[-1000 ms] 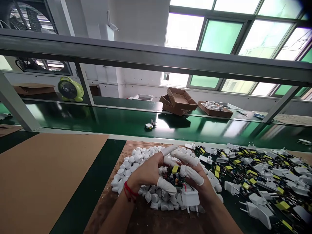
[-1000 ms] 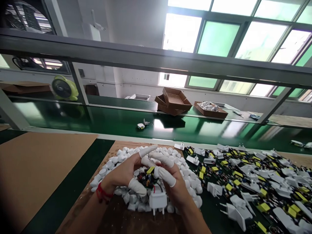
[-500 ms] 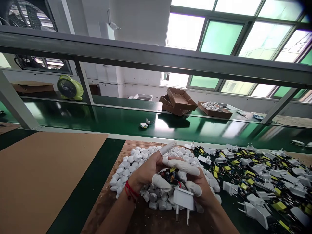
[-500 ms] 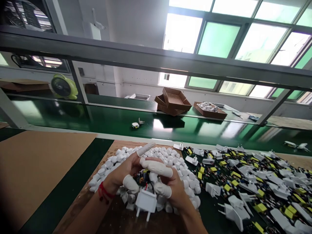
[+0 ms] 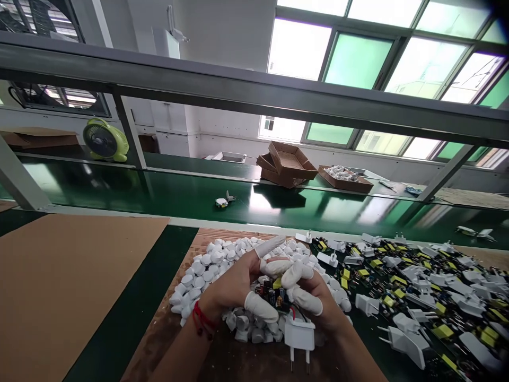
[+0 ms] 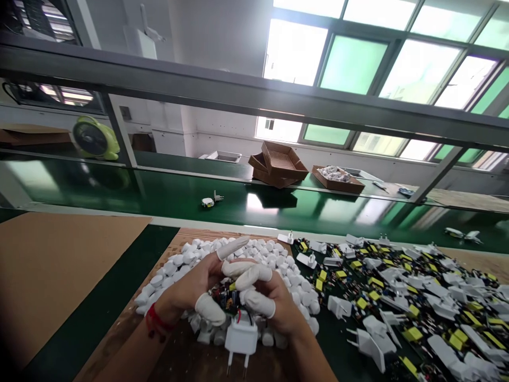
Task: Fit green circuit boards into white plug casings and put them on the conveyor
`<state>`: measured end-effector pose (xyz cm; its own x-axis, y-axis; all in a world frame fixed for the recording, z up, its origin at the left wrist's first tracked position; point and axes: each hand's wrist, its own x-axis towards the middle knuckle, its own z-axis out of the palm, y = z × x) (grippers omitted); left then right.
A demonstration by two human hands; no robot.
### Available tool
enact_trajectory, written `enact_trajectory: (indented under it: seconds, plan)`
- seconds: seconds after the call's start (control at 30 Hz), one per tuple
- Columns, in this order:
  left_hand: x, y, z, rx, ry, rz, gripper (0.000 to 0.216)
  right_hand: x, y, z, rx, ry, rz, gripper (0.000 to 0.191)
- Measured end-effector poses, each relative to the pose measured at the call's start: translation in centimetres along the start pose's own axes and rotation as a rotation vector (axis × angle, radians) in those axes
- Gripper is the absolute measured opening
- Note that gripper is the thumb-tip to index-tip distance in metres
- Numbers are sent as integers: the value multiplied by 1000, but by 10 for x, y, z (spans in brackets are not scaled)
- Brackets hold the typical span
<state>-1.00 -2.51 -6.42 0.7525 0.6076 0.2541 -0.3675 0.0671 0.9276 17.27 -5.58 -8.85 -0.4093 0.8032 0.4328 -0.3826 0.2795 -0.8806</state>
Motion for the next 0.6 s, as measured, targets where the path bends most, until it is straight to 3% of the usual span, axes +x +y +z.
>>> enact_trajectory:
  seconds: [0.1,0.2,0.4,0.6]
  plan:
    - [-3,2,4,5,16,-13,129,-3,-3,2,23,-21,56,26]
    - [-3,3,7,-38,14,-41,132,-3,-4,3,8,-53,27,18]
    - [4,3,12,-18,-12,-50,129,0,1,4,71,68,26,27]
    - [-2,10,7,98,31,-106,125,4,-5,8,88,-9,75,27]
